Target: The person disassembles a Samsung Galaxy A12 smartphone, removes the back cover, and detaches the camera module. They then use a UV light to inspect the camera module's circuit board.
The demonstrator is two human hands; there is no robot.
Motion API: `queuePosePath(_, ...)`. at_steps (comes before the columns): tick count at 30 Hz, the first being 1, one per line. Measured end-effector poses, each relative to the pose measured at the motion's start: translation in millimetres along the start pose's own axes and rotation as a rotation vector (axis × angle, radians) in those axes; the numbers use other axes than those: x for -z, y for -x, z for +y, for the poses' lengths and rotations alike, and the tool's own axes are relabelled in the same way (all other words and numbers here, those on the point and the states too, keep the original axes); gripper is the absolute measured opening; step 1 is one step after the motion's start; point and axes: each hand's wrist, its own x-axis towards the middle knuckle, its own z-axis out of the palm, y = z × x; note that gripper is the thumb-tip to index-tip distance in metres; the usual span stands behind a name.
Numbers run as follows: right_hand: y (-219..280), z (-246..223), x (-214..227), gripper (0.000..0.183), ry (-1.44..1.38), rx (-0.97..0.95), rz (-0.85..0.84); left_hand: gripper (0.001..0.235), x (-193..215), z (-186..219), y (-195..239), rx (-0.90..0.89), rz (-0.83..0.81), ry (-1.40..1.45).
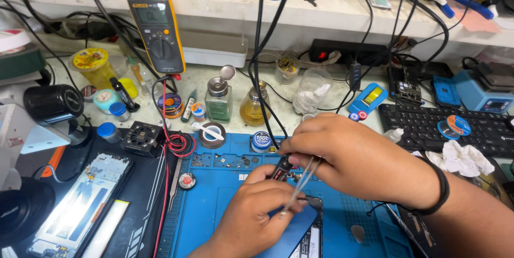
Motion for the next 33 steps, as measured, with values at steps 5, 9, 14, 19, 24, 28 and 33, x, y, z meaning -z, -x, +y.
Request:
queuePosePath(5,14.9,5.4,7.6,0.016,-0.027,0.045,-0.004,0.014,-11.9,3.4,-0.1,-0.039,0.041,0.027)
queuePosePath(9,22.2,7.0,5.0,0.02,-0.037,0.005,0.025,0.014,-14.8,3.5,0.4,-0.038,0.002,0.0)
queuePosePath(14,16.6,7.5,-2.0,0.019,0.047,-0.187,-0.013,0.011,-17.6,6.4,0.6,-0.034,0.018,-0.06)
queuePosePath(19,16.9,3.2,2.5,0.017,-0.038,-0.08,-0.016,0.009,-16.7,8.9,1.9,0.045,0.004,-0.027)
queuePosePath(24,19.4,3.1,8.7,0.019,-0.166,-0.004,-0.003,0.011,-18.2,7.7,3.2,0.029,0.026,-0.049)
queuePosePath(28,21.1,7.7,3.3,0.02,-0.062,-0.136,-0.009,0.01,-17.2,8.3,3.2,0.02,0.013,-0.019)
queuePosePath(33,45.2,26.6,2.2,0.02,-0.361,-0.263,0.043,0.012,-16.9,7.6,4.1,-0.032,0.002,0.002)
